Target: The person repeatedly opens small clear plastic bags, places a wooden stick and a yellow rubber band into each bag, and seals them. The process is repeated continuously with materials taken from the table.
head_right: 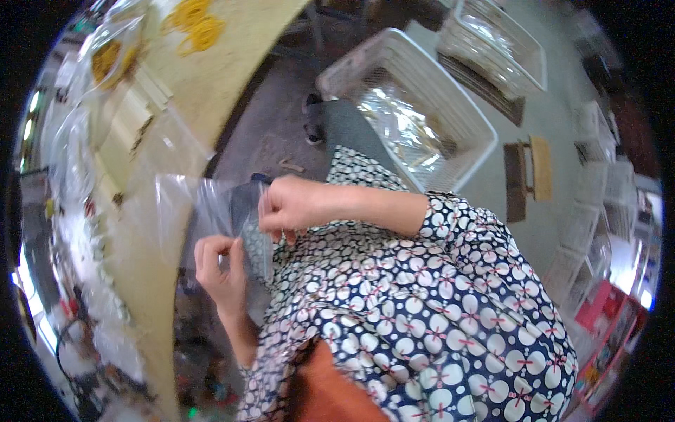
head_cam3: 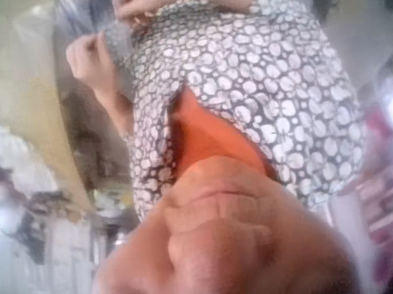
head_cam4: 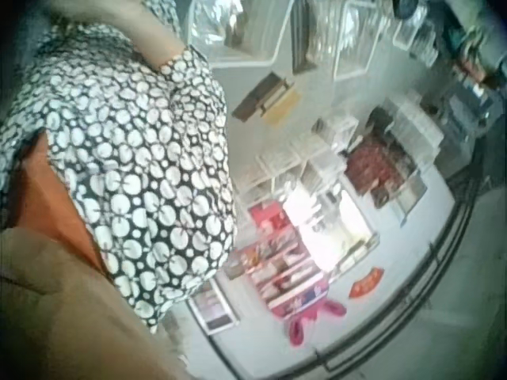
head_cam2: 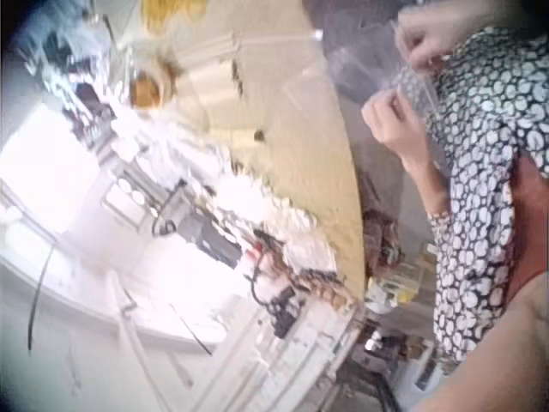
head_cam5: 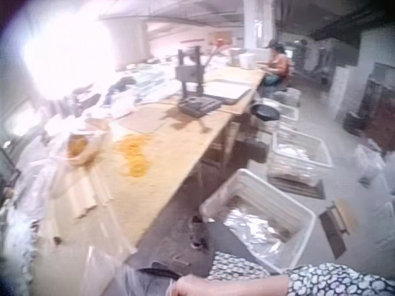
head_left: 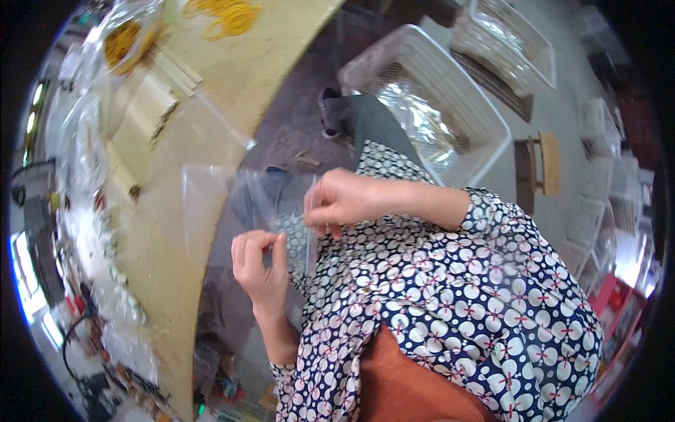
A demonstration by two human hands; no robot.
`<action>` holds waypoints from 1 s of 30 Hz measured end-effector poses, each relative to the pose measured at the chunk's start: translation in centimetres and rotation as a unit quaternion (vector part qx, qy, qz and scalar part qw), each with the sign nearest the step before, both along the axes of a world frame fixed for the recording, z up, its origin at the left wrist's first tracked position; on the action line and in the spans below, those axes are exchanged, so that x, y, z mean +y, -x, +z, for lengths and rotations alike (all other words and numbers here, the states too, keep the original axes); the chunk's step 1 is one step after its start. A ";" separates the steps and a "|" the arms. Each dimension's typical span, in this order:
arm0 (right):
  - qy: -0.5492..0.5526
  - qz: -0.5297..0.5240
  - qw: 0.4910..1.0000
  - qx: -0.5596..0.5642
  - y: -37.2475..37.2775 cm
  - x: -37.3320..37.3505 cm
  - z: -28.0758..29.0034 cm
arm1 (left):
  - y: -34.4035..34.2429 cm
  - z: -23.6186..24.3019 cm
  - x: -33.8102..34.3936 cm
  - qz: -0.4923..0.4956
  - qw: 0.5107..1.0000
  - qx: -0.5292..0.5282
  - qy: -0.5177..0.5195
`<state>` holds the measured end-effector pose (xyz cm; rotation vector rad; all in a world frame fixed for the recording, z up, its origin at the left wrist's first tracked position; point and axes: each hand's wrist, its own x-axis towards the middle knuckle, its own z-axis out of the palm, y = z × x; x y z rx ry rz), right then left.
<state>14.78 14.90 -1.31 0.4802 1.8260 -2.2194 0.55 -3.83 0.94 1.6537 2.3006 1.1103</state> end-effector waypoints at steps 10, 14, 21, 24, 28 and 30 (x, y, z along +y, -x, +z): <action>0.109 -0.095 0.986 -0.082 -2.0 -3.0 -4.2 | -2.2 -6.9 -0.7 0.065 0.923 -0.377 0.046; 0.048 -0.190 0.980 -0.014 -1.2 -3.6 -4.9 | -4.0 -3.4 1.6 0.022 0.956 -0.285 0.069; 0.009 -0.201 0.980 -0.009 -0.6 -3.8 -5.0 | -3.8 -4.2 1.2 0.061 0.953 -0.281 0.099; -0.010 -0.228 0.973 -0.012 -0.5 -4.3 -5.4 | -4.1 -5.4 1.1 0.077 0.968 -0.216 0.097; -0.080 -0.210 0.974 -0.035 -0.5 -4.3 -5.7 | -3.4 -6.9 1.6 0.068 0.978 -0.188 0.063; -0.023 -0.189 0.980 -0.060 -0.9 -4.4 -4.5 | -2.4 -7.0 1.8 0.072 0.984 -0.138 0.085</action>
